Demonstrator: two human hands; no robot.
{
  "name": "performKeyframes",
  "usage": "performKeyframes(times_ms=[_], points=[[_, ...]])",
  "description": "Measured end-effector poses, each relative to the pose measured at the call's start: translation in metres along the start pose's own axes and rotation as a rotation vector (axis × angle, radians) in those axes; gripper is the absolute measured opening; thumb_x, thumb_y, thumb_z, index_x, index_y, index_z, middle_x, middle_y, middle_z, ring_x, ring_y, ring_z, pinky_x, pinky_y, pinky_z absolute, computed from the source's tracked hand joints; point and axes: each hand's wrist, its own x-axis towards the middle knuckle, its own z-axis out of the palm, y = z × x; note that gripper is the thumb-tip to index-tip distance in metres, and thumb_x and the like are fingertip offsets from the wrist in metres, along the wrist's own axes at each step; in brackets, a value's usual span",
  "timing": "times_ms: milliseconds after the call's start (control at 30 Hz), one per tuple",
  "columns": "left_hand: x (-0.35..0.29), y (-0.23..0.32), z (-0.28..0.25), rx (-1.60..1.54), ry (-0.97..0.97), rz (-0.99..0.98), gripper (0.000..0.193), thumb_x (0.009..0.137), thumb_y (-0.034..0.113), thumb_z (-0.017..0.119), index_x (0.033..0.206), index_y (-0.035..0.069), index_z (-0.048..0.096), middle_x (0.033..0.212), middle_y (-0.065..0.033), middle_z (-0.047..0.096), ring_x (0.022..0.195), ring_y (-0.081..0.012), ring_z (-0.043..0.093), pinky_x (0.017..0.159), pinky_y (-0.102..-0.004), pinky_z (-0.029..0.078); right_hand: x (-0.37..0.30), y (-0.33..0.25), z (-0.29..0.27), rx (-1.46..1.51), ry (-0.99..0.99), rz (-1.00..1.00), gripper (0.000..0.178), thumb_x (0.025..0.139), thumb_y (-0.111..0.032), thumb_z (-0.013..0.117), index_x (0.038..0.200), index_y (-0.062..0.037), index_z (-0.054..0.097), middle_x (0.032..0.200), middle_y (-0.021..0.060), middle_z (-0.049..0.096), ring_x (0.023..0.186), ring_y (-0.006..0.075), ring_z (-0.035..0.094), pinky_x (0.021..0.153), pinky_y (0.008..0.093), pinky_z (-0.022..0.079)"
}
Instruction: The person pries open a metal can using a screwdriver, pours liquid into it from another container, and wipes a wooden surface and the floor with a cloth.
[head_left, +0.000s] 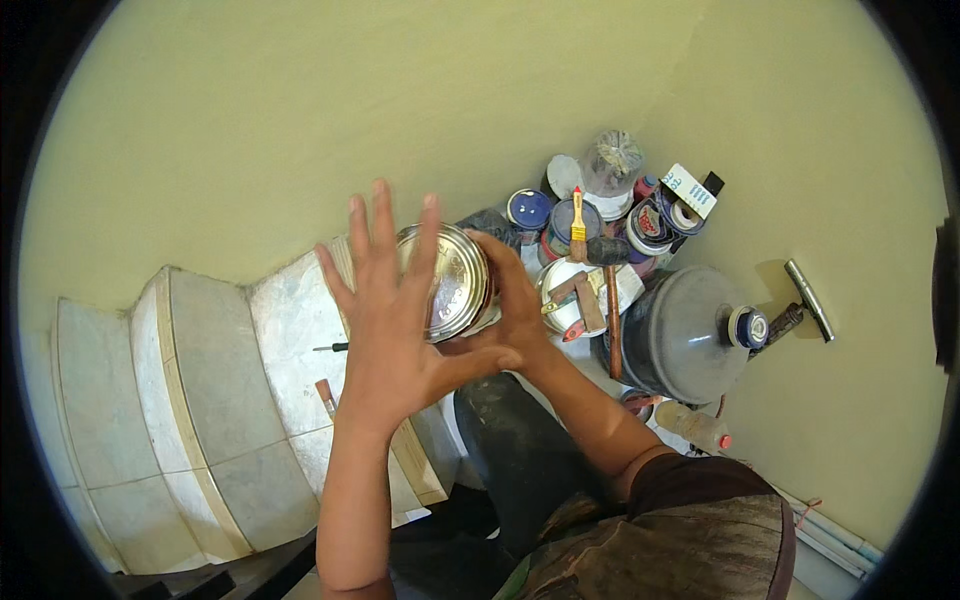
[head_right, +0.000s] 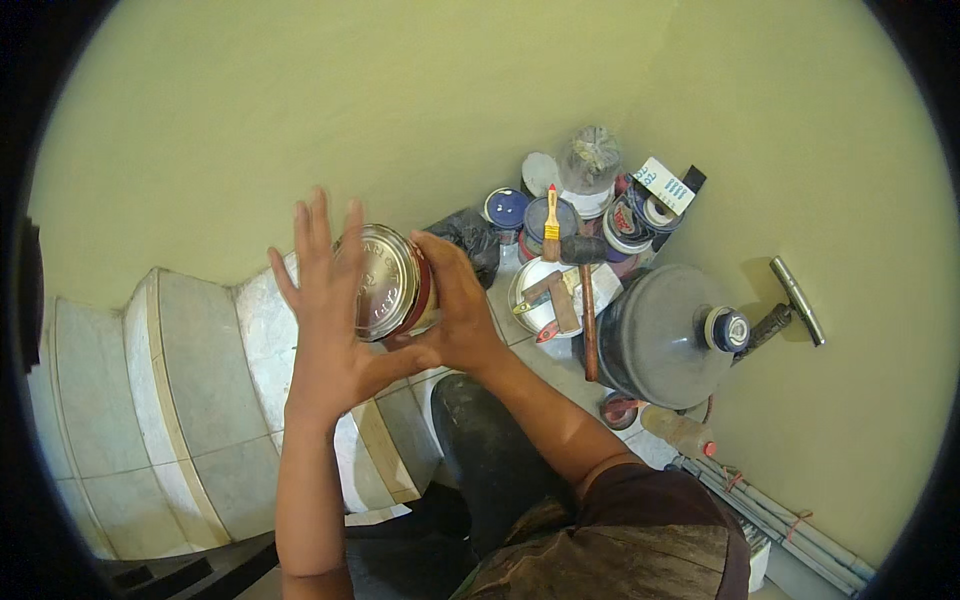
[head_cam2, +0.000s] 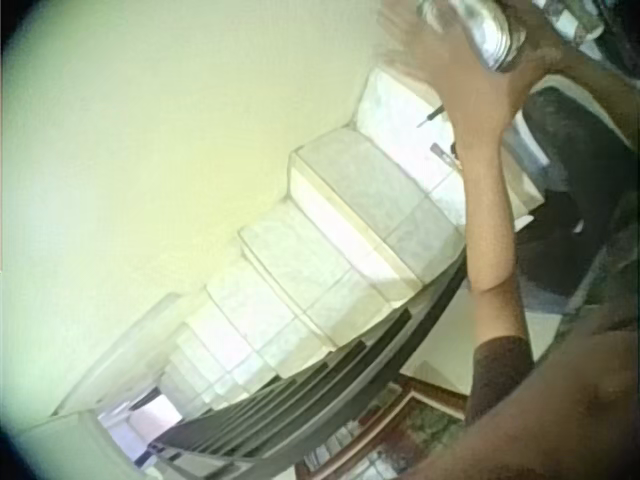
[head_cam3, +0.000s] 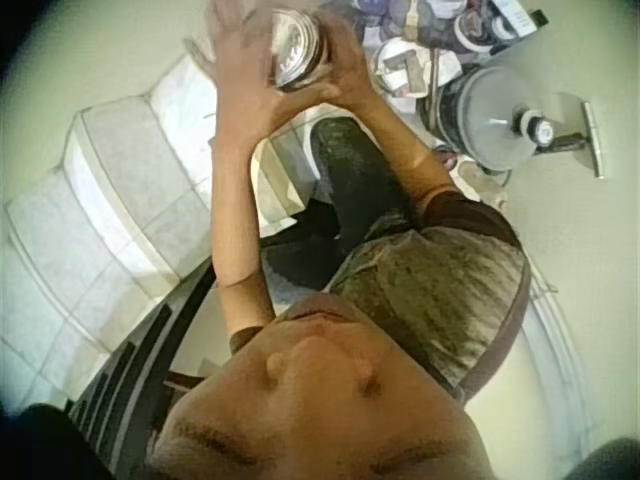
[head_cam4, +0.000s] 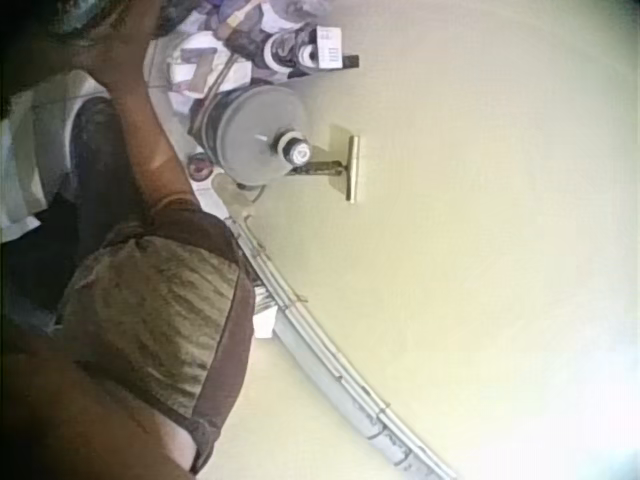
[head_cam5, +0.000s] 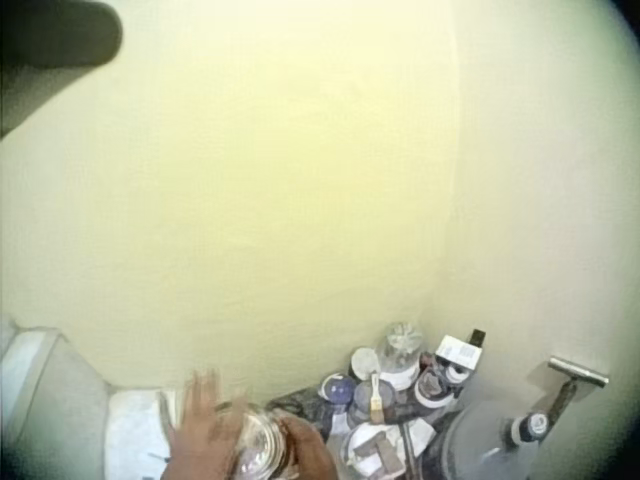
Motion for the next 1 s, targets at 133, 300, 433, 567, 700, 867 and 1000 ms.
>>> performKeyframes(times_ms=[133,300,433,567,700,867,1000], points=[[-0.052,-0.011,0.01,-0.244,0.271,-0.121,0.149,0.063,0.094,0.078,0.175,0.01,0.025,0.18,-0.0296,0.017,0.167,-0.0478,0.014,0.129,-0.0722,0.002,-0.024,0.014,0.005,0.015,-0.067,0.029,0.124,0.061,-0.026,0.107,0.161,-0.0023,0.037,0.15,0.0178,0.057,0.138,0.0324,0.061,0.117,0.0453,0.05],[-0.158,-0.004,0.043,-0.426,0.263,-0.388,0.126,0.079,0.078,0.081,0.17,0.004,0.034,0.176,-0.031,0.028,0.163,-0.0488,0.028,0.132,-0.062,0.015,-0.076,0.039,0.02,0.056,-0.091,0.178,0.122,0.064,-0.025,0.105,0.159,-0.0013,0.033,0.149,0.0186,0.056,0.14,0.0316,0.058,0.119,0.0447,0.047],[-0.231,0.022,0.065,-0.576,0.102,-0.567,0.102,0.089,0.059,0.083,0.164,0.001,0.045,0.173,-0.0313,0.034,0.16,-0.0473,0.036,0.129,-0.0546,0.03,-0.107,0.062,0.034,0.129,-0.06,0.29,0.12,0.066,-0.025,0.104,0.158,-0.0014,0.031,0.148,0.0198,0.057,0.14,0.0328,0.059,0.118,0.0449,0.047],[-0.271,0.045,0.077,-0.713,0.014,-0.639,0.084,0.092,0.043,0.085,0.158,0.001,0.055,0.17,-0.0294,0.039,0.156,-0.0447,0.042,0.127,-0.0529,0.035,-0.11,0.104,0.044,0.01,0.069,0.346,0.12,0.067,-0.024,0.104,0.157,-0.0013,0.029,0.147,0.0211,0.057,0.139,0.0338,0.059,0.117,0.0457,0.048],[-0.276,0.052,0.085,-0.839,-0.082,-0.677,0.074,0.09,0.028,0.087,0.153,0.0,0.061,0.169,-0.0267,0.043,0.152,-0.0425,0.049,0.125,-0.0496,0.039,-0.083,0.159,0.052,-0.032,0.237,0.249,0.12,0.065,-0.029,0.105,0.157,-0.0008,0.033,0.144,0.0234,0.053,0.134,0.0387,0.058,0.114,0.0478,0.048],[-0.259,0.046,0.088,-0.836,-0.104,-0.659,0.064,0.09,0.016,0.084,0.148,-0.001,0.065,0.163,-0.0236,0.052,0.149,-0.039,0.054,0.122,-0.0458,0.043,-0.044,0.207,0.055,-0.193,0.442,0.258,0.117,0.067,-0.029,0.106,0.155,-0.0003,0.033,0.14,0.0236,0.056,0.133,0.0398,0.059,0.113,0.049,0.048],[-0.248,0.036,0.088,-0.793,-0.129,-0.643,0.062,0.09,0.014,0.083,0.147,-0.001,0.065,0.159,-0.0232,0.057,0.146,-0.0374,0.057,0.121,-0.0447,0.044,-0.019,0.238,0.06,-0.124,0.566,0.277,0.116,0.069,-0.029,0.104,0.155,0.0007,0.032,0.145,0.0259,0.053,0.135,0.0431,0.056,0.115,0.0516,0.046]])
